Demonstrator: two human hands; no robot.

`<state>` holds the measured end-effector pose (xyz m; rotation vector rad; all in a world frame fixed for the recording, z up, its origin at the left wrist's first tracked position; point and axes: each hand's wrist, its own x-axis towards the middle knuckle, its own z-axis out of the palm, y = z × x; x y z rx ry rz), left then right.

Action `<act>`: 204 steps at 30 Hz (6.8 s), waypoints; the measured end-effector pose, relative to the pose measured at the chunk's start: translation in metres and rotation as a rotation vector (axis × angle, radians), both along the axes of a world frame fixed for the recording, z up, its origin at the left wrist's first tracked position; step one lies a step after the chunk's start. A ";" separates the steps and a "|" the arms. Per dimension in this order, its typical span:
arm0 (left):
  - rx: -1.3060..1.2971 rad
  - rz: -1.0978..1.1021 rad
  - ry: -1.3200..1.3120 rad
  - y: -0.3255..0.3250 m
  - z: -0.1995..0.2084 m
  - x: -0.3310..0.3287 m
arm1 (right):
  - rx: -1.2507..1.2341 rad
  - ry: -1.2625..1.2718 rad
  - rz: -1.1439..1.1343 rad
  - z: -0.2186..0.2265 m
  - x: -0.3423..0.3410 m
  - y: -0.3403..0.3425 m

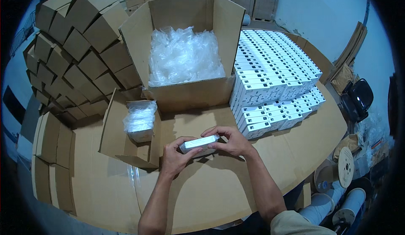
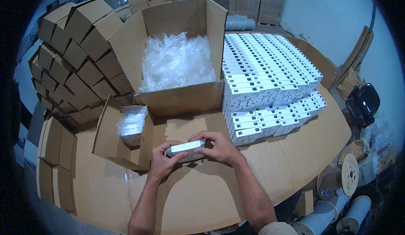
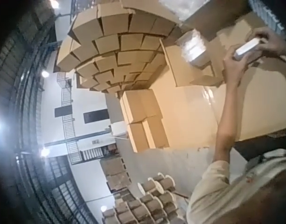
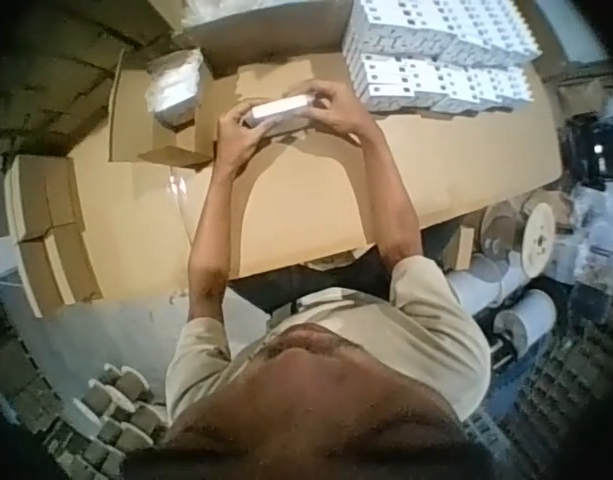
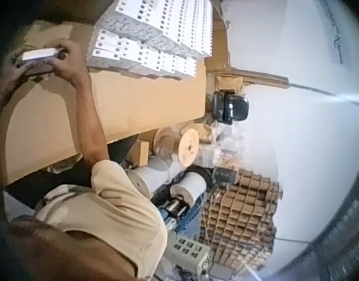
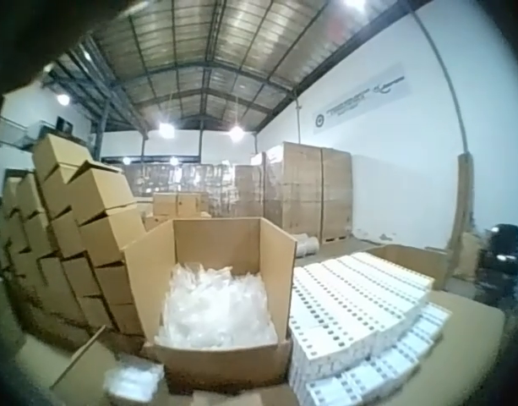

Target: Packing small white product boxes into bubble wrap and then into larger shipping boxes.

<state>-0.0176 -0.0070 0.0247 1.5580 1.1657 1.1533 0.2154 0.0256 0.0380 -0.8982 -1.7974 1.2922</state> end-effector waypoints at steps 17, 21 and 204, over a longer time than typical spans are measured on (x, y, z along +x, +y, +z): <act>0.015 -0.001 0.063 0.002 0.005 0.000 | -0.073 -0.006 -0.020 0.003 -0.001 -0.001; -0.034 0.000 0.063 0.000 0.008 0.001 | -0.078 0.000 -0.025 0.001 -0.002 -0.003; 0.118 -0.020 0.363 0.001 0.028 0.019 | 0.281 -0.518 -0.525 0.056 0.086 -0.087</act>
